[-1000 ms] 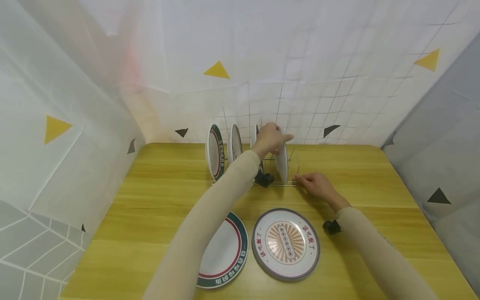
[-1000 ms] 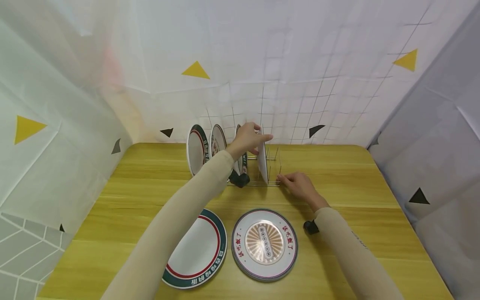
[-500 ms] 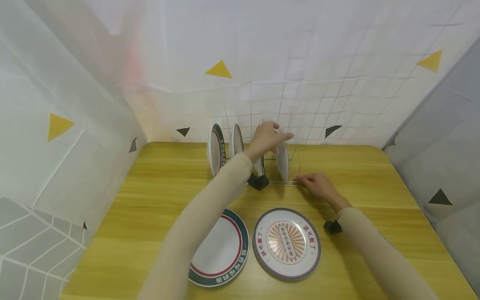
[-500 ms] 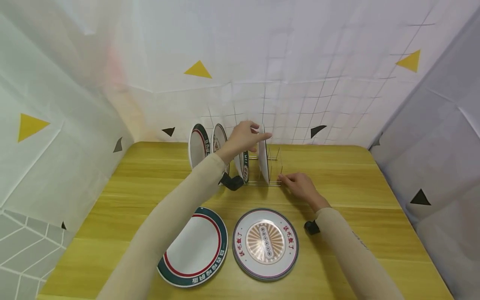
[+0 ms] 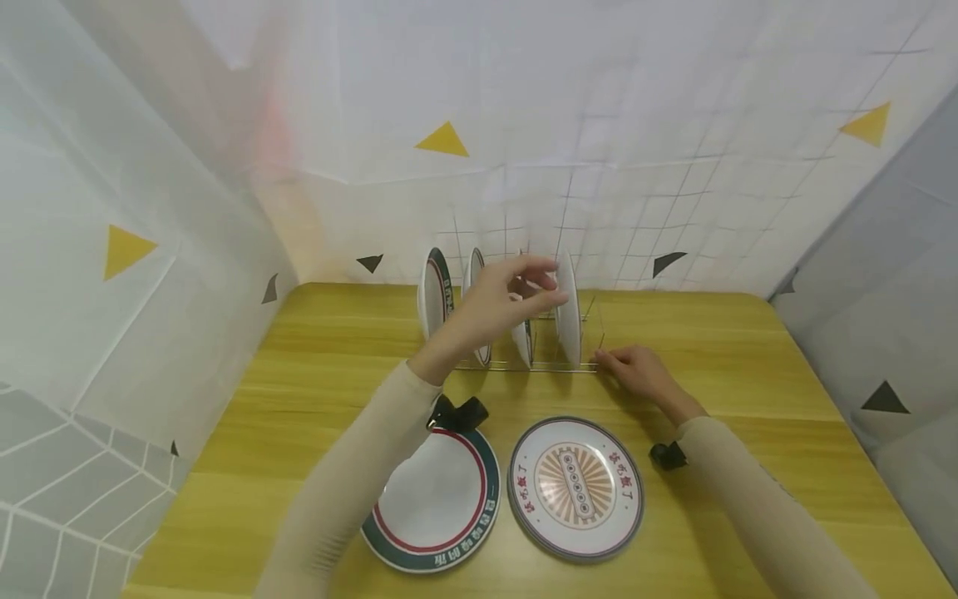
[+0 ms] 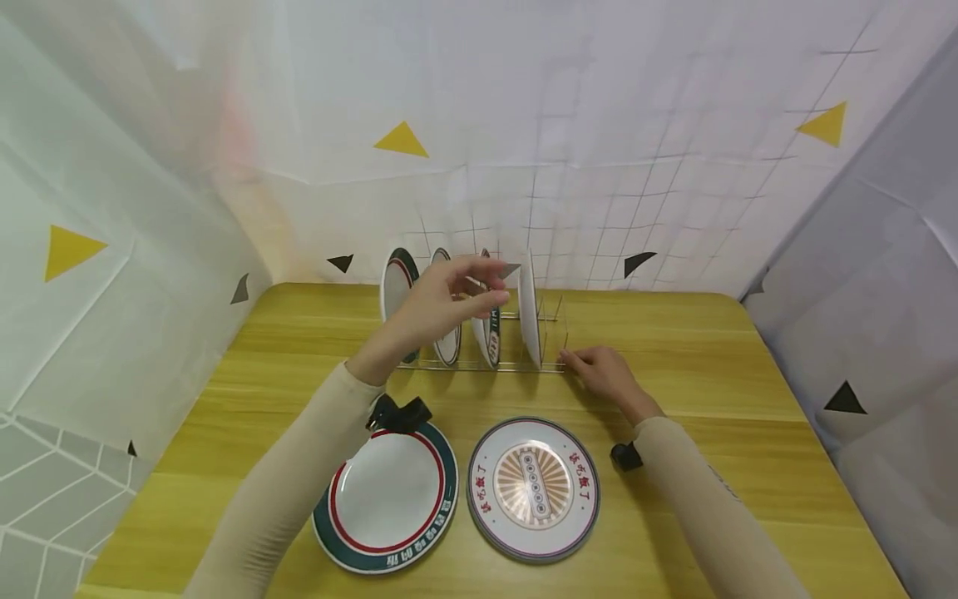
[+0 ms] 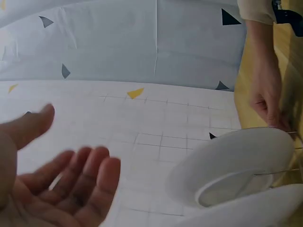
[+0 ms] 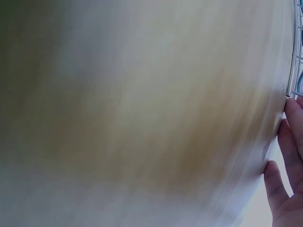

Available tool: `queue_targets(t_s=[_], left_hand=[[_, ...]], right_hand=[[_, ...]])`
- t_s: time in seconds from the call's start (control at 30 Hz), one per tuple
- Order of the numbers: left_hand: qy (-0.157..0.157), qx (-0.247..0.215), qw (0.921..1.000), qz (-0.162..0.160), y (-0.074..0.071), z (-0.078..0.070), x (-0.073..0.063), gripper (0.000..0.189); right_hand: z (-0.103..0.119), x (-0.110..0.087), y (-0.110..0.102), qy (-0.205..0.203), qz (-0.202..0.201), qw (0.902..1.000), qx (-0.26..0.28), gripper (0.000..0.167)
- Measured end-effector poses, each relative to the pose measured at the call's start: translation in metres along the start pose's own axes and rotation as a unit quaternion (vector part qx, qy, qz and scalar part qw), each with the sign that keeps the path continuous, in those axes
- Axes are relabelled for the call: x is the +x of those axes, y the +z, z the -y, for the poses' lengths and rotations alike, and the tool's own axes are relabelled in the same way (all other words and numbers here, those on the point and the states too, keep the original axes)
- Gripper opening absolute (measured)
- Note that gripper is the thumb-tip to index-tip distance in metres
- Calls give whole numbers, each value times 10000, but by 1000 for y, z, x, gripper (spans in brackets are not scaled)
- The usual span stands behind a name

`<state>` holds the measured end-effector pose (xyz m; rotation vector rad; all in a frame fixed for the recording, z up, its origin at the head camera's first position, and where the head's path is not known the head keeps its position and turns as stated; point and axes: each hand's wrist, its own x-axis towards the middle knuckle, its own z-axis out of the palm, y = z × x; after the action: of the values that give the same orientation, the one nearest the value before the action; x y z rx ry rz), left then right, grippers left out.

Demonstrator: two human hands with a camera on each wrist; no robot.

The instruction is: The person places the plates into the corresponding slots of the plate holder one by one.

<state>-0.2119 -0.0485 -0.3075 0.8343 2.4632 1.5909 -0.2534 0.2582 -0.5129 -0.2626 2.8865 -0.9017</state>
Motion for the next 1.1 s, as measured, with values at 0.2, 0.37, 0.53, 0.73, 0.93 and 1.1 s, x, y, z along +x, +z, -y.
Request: queue_targets(t_s=[0.2,0.37,0.53,0.73,0.93,1.1], left_hand=[[610,-100,9965,568,-4,31,-39,35],[332,-369,9937,1010,-12,75,-67,31],[-234,-397,9893,1382,-25,120,-88,36],[-719,197,9909,1118,-46,169,-109,41],[-1031,195,9890,1039,-64,208,-130,44],[-1715,-55,9756,1367,-70,221,-148,47]], right_hand=[[2,-2,1,0,51,10000,85,51],[3,0,2,-56,26,10000,49,51],[7,0,4,-78,75,9999,49,50],[8,1,4,-56,22,9999,109,48],[5,3,5,-136,-44,9998,112,50],[5,3,5,-175,-39,9997,144,49]])
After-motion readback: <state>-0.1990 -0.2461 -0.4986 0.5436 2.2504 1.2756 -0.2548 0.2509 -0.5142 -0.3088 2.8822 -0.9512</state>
